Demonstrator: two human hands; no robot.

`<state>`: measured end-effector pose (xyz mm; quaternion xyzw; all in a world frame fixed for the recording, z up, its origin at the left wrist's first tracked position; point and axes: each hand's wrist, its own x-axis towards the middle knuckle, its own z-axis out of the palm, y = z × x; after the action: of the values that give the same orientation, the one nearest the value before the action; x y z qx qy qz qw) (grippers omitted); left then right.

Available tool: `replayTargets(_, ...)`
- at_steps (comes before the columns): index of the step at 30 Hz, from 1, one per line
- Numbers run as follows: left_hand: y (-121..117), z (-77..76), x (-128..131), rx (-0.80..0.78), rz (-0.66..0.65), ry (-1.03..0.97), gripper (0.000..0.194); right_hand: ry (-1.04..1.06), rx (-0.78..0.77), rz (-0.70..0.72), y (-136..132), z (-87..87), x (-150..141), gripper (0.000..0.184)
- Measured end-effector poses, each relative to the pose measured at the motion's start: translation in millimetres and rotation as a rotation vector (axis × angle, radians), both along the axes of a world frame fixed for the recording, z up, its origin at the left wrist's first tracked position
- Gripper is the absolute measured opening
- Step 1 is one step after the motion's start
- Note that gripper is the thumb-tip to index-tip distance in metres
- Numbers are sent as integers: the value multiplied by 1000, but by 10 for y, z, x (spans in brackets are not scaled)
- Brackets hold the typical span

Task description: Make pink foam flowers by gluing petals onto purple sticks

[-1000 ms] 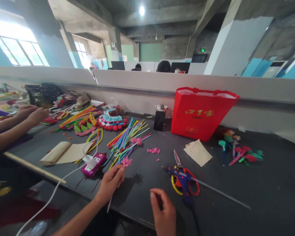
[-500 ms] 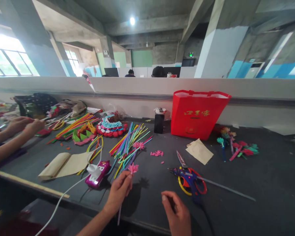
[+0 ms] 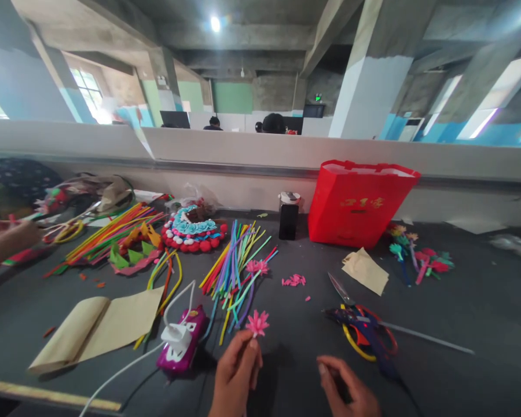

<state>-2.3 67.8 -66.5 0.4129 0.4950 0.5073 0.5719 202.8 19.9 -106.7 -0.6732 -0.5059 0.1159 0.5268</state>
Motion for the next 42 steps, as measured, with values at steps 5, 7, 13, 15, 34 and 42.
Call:
replayTargets(5, 17, 67, 5, 52, -36, 25, 39, -165, 32, 99, -77, 115, 67, 24)
replayTargets(7, -8, 120, -4, 80, -33, -4, 37, -182, 51, 0, -111, 202, 133, 29)
replayTargets(13, -318, 386, -3, 21, -83, -74, 37, -455, -120, -383, -63, 368, 760, 56)
replayTargets(15, -422, 480, 53, -31, -119, -109, 35, -530, -343, -299, 2, 356, 939, 56)
replayTargets(34, -697, 737, 172, -312, -233, -461, 27, 56, -375, -107, -91, 548, 1062, 44)
replayTargets(42, -826, 888, 202, -311, -254, -474, 18, 988, -326, 336, -732, 948, 680, 37)
